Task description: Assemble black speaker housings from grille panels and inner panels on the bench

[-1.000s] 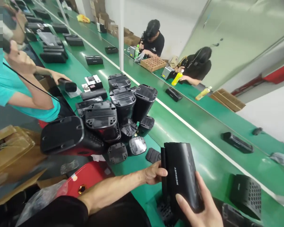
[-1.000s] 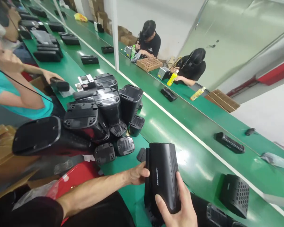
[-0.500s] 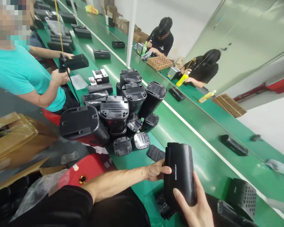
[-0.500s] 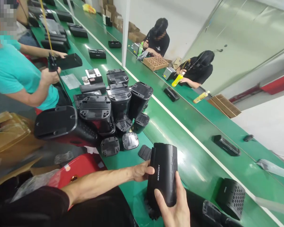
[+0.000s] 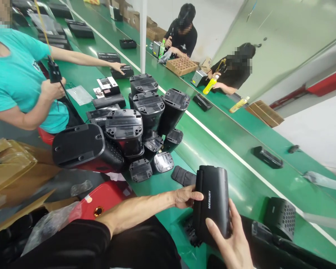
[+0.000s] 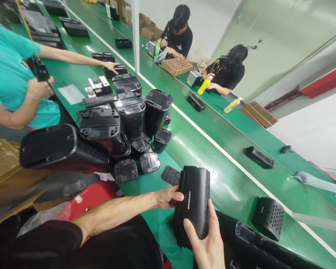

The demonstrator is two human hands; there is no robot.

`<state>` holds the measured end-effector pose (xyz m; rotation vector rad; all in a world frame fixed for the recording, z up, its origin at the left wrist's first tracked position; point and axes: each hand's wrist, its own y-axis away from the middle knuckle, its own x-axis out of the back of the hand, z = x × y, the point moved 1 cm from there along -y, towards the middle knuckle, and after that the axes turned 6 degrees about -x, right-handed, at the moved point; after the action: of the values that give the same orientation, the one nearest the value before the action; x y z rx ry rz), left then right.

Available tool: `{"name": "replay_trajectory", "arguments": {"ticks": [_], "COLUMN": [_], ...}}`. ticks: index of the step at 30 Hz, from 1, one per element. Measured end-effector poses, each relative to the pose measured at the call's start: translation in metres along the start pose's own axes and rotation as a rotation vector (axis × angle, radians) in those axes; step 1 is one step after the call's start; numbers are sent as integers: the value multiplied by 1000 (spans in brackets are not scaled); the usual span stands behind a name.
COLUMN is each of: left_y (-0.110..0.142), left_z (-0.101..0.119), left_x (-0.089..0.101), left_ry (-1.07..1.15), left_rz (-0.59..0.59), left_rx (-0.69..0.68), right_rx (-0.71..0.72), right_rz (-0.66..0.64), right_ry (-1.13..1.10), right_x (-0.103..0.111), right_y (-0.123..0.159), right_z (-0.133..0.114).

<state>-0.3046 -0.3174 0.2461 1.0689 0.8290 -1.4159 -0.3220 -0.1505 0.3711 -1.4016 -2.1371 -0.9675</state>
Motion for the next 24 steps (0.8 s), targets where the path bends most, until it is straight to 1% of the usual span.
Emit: {"name": "replay_trajectory", "arguments": {"ticks": [3,6,10,13,17,19,21,24], "left_y": [-2,-4,-5,-7,-11,-12,-13,-14], "left_z": [-1,-3,-1,-2,-5,-4,0,7], "left_x": [1,2,-1,-6,-12,-16,-21,-29], "left_ry": [-24,-18,-25,-17,-10,-16,-25,-41], "left_rz": [-2,3,-10,-8,71,105,135,175], "left_rx": [9,15,57,71,4,-48,-101,-155], "right_rx": [-64,-71,-72,-75,-56,-8,76,149], "right_rz": [5,20,9,-1,-54,-54,33,266], "right_ry": [39,74,34,32,9,-24,-50,-95], "right_x": [0,-1,-2,0,7,7,-1,-25], "right_y": [2,4,1,-6,-17,-15,-5,14], "right_z": [-4,-6,1,7,13,19,26,35]}}
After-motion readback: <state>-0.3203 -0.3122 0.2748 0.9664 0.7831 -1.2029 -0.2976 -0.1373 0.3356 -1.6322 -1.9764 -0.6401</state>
